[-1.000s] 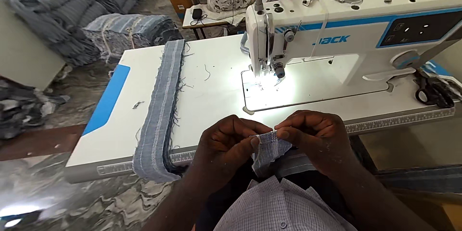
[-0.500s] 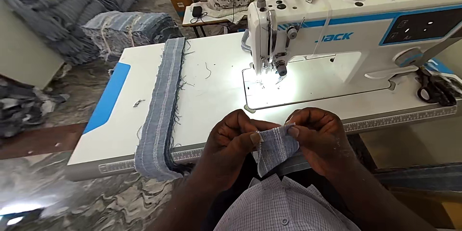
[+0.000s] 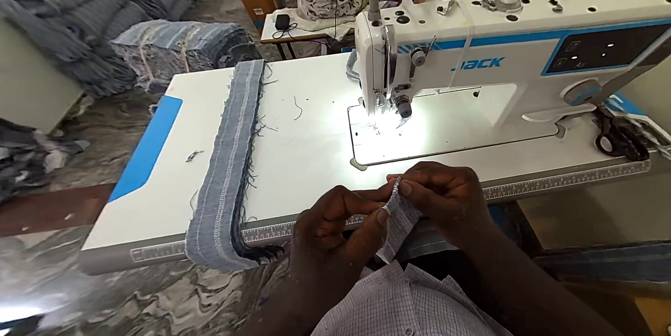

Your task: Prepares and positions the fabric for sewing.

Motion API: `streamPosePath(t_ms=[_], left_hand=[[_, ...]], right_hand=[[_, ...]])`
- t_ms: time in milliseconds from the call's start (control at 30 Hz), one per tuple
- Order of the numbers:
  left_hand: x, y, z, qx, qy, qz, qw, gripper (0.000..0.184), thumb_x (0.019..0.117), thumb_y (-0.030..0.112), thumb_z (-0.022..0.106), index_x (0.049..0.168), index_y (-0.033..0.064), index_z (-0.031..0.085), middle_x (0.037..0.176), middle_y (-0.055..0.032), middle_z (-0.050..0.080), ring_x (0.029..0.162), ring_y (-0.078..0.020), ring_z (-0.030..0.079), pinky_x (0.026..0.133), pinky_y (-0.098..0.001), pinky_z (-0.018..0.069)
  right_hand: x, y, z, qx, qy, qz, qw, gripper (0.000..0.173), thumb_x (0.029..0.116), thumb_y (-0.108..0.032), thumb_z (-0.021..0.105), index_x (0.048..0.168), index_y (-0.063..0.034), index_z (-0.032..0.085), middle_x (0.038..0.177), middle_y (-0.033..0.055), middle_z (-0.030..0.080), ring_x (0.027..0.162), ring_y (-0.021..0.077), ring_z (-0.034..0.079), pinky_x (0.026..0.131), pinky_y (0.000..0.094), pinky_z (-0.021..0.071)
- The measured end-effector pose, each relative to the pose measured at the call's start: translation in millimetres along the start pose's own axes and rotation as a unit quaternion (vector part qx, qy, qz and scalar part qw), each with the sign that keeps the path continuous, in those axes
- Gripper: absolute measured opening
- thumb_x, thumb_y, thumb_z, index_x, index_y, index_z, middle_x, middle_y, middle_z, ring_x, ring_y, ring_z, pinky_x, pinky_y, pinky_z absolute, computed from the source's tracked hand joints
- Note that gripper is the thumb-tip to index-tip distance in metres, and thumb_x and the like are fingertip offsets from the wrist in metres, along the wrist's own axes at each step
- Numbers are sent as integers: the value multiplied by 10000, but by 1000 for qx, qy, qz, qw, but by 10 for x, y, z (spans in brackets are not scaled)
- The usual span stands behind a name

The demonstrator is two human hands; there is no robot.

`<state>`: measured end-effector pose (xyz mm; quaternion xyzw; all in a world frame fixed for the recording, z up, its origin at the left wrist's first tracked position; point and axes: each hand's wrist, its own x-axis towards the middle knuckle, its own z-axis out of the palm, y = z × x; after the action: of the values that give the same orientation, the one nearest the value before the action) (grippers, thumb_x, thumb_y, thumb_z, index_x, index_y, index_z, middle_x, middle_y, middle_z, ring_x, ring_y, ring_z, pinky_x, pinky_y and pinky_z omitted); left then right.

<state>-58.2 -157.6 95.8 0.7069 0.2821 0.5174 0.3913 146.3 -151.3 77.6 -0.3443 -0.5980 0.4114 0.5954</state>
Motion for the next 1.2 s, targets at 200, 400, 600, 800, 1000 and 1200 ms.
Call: streamPosePath(t_ms=[200, 400, 600, 800, 1000, 1200], left_hand=[[139, 20, -10, 253, 17, 199, 947, 16, 940, 97, 665, 947, 86, 656, 1143, -51, 716, 1080, -172, 660, 893, -328, 563], [128, -52, -5, 186, 28, 84, 979, 128, 927, 60, 718, 1049, 23, 729, 978, -13, 737, 878, -97, 713, 777, -268, 627], [145, -92, 11, 140, 52, 39, 988, 98, 914, 74, 714, 1009, 49, 707, 909, 19, 740, 816, -81, 712, 738, -247, 621], [200, -146, 34, 111, 57, 8, 992, 84, 903, 64, 722, 986, 53, 713, 884, 10, 748, 786, -109, 730, 710, -271, 644], [231, -212, 37, 100, 38, -9, 994, 82, 909, 65, 718, 990, 54, 724, 875, 9, 748, 780, -111, 728, 702, -273, 644], [262, -220, -18, 14, -29, -130, 991, 320, 904, 97, 738, 1219, 40, 731, 1018, -60, 775, 864, -176, 757, 778, -317, 657]], right_hand=[[-53, -37, 248, -167, 152, -210, 951, 98, 850, -19, 761, 937, 25, 747, 923, 62, 701, 816, 98, 672, 679, 223, 597], [-141, -34, 279, -207, 141, -200, 947, 126, 833, -7, 783, 954, 24, 769, 927, 63, 708, 830, 87, 686, 676, 191, 599], [-144, 65, 317, -129, 123, -171, 969, 171, 826, 32, 778, 995, 46, 754, 938, 66, 709, 807, 94, 698, 688, 216, 629], [-148, 141, 379, -113, 162, -156, 968, 236, 808, 42, 792, 1041, 15, 769, 966, 59, 716, 822, 114, 708, 694, 235, 642], [-138, 222, 347, -193, 164, -172, 952, 221, 813, 9, 793, 1032, -4, 770, 965, 40, 700, 844, 91, 686, 712, 212, 624], [-119, 423, 228, -300, 93, -198, 928, 195, 893, -120, 721, 1073, -54, 758, 1076, 53, 646, 1027, 116, 629, 881, 250, 575]])
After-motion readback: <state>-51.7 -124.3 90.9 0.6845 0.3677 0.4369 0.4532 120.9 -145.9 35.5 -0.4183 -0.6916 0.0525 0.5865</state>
